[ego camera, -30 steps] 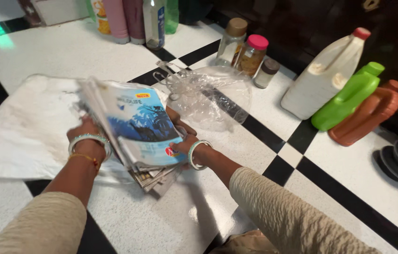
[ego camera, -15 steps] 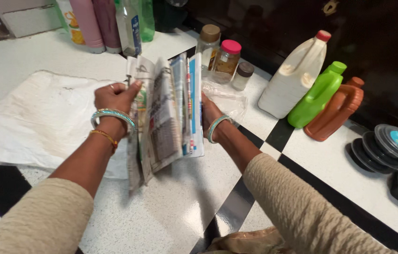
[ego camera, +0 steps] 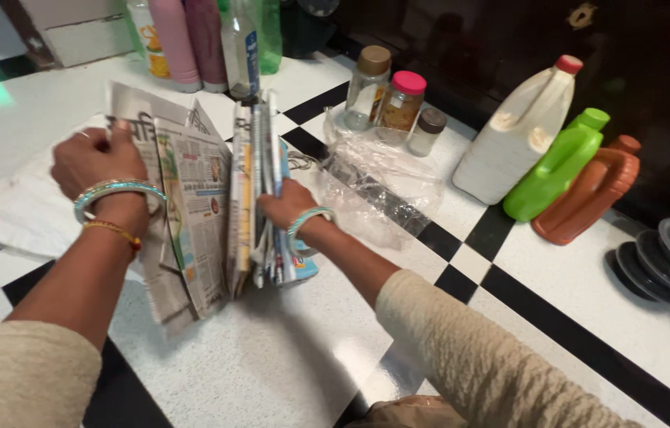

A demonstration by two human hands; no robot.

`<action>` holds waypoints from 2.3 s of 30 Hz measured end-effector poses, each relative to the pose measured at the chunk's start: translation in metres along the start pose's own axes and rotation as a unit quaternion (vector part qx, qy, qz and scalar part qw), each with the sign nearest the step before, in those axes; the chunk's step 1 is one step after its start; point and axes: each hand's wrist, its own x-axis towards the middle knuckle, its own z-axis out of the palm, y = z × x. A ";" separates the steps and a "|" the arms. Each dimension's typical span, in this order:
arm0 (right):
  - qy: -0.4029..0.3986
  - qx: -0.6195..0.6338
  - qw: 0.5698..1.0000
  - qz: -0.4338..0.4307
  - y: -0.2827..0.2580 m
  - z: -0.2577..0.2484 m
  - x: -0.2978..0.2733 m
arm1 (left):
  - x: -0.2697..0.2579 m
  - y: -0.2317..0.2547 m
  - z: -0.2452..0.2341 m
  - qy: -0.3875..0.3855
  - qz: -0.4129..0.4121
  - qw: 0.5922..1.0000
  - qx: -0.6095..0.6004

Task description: The person organizes various items on a checkered floor, including a blue bottle, a tin can, and a rolling pin. They then unwrap a white cloth bag to reveal a stack of newspapers and magazines, which they proceed to unfold and arrange on the floor.

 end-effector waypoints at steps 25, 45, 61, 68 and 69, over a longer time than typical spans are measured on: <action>-0.064 0.463 0.867 0.171 -0.064 0.042 -0.010 | 0.085 -0.041 -0.039 0.016 -0.405 0.786 -0.467; -0.028 0.335 0.911 0.240 0.088 0.054 -0.055 | -0.072 -0.101 -0.015 -0.316 -0.331 0.868 0.190; 0.215 -0.013 0.964 -0.159 0.022 0.071 -0.036 | -0.073 -0.102 0.027 -0.337 -0.373 0.851 -0.151; 0.134 -0.111 0.895 -0.411 -0.009 0.098 -0.082 | -0.058 -0.066 -0.006 -0.254 -0.461 0.774 -0.351; 0.102 -0.106 0.896 -0.418 -0.009 0.102 -0.092 | -0.058 -0.068 -0.008 -0.238 -0.449 0.788 -0.347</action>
